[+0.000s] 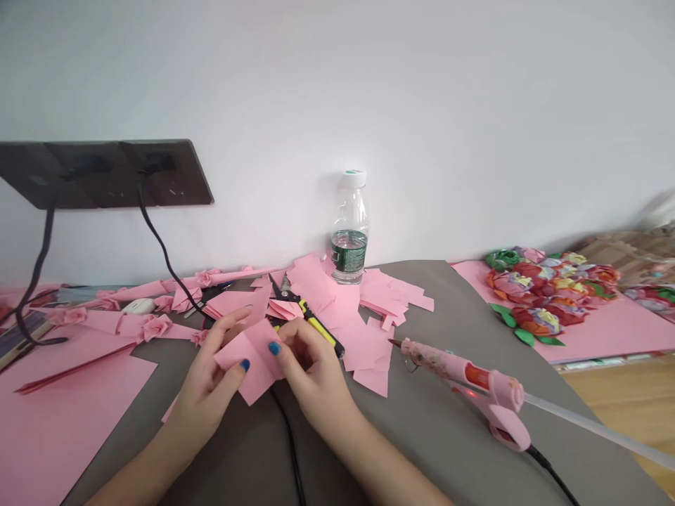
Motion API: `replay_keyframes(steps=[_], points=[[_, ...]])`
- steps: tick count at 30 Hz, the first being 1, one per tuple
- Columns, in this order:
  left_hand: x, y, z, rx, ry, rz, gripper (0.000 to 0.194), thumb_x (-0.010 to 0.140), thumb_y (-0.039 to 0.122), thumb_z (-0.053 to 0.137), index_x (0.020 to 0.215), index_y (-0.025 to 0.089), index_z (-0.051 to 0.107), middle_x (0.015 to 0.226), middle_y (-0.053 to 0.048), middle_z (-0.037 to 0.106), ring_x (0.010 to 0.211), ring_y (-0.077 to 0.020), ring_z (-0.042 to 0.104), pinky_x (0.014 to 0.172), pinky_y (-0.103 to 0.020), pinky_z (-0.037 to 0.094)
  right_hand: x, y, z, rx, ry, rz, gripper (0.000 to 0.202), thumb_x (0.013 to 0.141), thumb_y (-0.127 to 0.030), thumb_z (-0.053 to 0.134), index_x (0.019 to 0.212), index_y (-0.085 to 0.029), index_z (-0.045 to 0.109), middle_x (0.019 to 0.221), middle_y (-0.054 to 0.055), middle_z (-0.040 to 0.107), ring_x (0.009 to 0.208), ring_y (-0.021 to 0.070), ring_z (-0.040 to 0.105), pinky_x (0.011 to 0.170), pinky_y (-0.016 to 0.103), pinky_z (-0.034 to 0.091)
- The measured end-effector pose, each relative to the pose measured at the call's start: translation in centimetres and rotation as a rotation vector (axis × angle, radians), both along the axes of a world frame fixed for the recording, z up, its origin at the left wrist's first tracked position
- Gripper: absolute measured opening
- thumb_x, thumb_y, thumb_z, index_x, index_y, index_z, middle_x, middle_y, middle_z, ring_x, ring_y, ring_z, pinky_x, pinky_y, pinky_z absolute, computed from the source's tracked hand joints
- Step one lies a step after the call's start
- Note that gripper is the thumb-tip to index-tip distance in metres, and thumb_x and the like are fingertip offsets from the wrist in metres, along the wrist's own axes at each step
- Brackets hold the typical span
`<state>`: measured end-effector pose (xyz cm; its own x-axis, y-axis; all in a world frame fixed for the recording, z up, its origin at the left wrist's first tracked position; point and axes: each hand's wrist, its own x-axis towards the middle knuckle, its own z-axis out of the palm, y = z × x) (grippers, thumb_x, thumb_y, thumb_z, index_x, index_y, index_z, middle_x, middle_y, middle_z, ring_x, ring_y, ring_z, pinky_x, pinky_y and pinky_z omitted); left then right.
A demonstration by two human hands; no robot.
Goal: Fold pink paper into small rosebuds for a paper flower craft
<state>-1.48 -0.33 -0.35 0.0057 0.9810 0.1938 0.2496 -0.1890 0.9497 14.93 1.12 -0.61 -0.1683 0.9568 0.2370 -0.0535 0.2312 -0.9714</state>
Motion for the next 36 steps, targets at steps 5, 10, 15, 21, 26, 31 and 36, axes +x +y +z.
replay_keyframes(steps=[5, 10, 15, 21, 26, 31, 36], points=[[0.3, 0.6, 0.8, -0.133, -0.004, 0.004, 0.037, 0.087, 0.029, 0.060, 0.123, 0.020, 0.061, 0.105, -0.008, 0.076, 0.087, -0.0198, 0.071, 0.070, -0.025, 0.057, 0.1, 0.4, -0.4, -0.022, 0.034, -0.073, 0.027, 0.096, -0.045, 0.053, 0.083, -0.022, 0.048, 0.072, -0.004, 0.039, 0.059, 0.0122, 0.035, 0.052, 0.025, 0.030], [0.3, 0.7, 1.2, -0.075, -0.087, 0.086, 0.016, 0.082, 0.029, 0.065, 0.095, 0.019, 0.063, 0.065, 0.002, 0.071, 0.057, -0.0142, 0.066, 0.052, -0.021, 0.052, 0.1, 0.4, -0.4, -0.022, 0.013, -0.033, 0.025, 0.094, -0.045, 0.058, 0.086, -0.022, 0.051, 0.077, -0.001, 0.048, 0.065, 0.0135, 0.043, 0.056, 0.025, 0.037], [0.1, 0.7, 1.3, -0.061, -0.068, 0.083, 0.014, 0.087, 0.032, 0.061, 0.087, 0.018, 0.063, 0.057, 0.005, 0.063, 0.046, -0.0115, 0.061, 0.048, -0.021, 0.050, 0.1, 0.5, -0.5, -0.057, 0.015, -0.047, 0.030, 0.093, -0.047, 0.057, 0.082, -0.020, 0.055, 0.070, -0.002, 0.048, 0.055, 0.0112, 0.042, 0.049, 0.024, 0.035], [-0.2, 0.6, 0.7, 0.034, 0.034, -0.017, 0.033, 0.091, 0.017, 0.049, 0.122, 0.024, 0.060, 0.093, -0.003, 0.071, 0.054, -0.0099, 0.062, 0.054, -0.021, 0.053, 0.6, 0.9, -0.2, -0.126, 0.107, -0.153, 0.032, 0.092, -0.044, 0.058, 0.116, -0.024, 0.051, 0.057, -0.009, 0.047, 0.042, 0.0108, 0.043, 0.042, 0.022, 0.031], [-0.2, 0.7, 0.6, 0.186, 0.171, -0.042, 0.035, 0.079, 0.006, 0.050, 0.099, 0.022, 0.073, 0.107, -0.007, 0.070, 0.086, -0.0177, 0.070, 0.061, -0.020, 0.056, 0.6, 0.8, -0.2, -0.101, 0.086, -0.168, 0.027, 0.094, -0.038, 0.055, 0.117, -0.026, 0.057, 0.057, -0.008, 0.043, 0.041, 0.0114, 0.041, 0.041, 0.024, 0.031], [-0.2, 1.0, 0.8, 0.105, 0.005, 0.048, 0.013, 0.081, 0.015, 0.061, 0.085, 0.020, 0.071, 0.082, -0.001, 0.070, 0.061, -0.0125, 0.067, 0.052, -0.019, 0.055, 0.6, 0.5, -0.2, -0.073, 0.151, -0.054, 0.017, 0.093, -0.031, 0.048, 0.089, -0.022, 0.062, 0.069, -0.002, 0.053, 0.050, 0.0114, 0.049, 0.048, 0.025, 0.040], [-0.5, 1.3, 0.9, 0.030, -0.145, 0.090, 0.004, 0.082, 0.020, 0.066, 0.085, 0.019, 0.070, 0.070, 0.001, 0.069, 0.057, -0.0123, 0.066, 0.056, -0.021, 0.057, 0.3, 0.2, 0.1, 0.031, 0.101, 0.014, 0.010, 0.087, -0.018, 0.054, 0.090, -0.021, 0.062, 0.081, 0.001, 0.057, 0.070, 0.0151, 0.055, 0.064, 0.027, 0.047]])
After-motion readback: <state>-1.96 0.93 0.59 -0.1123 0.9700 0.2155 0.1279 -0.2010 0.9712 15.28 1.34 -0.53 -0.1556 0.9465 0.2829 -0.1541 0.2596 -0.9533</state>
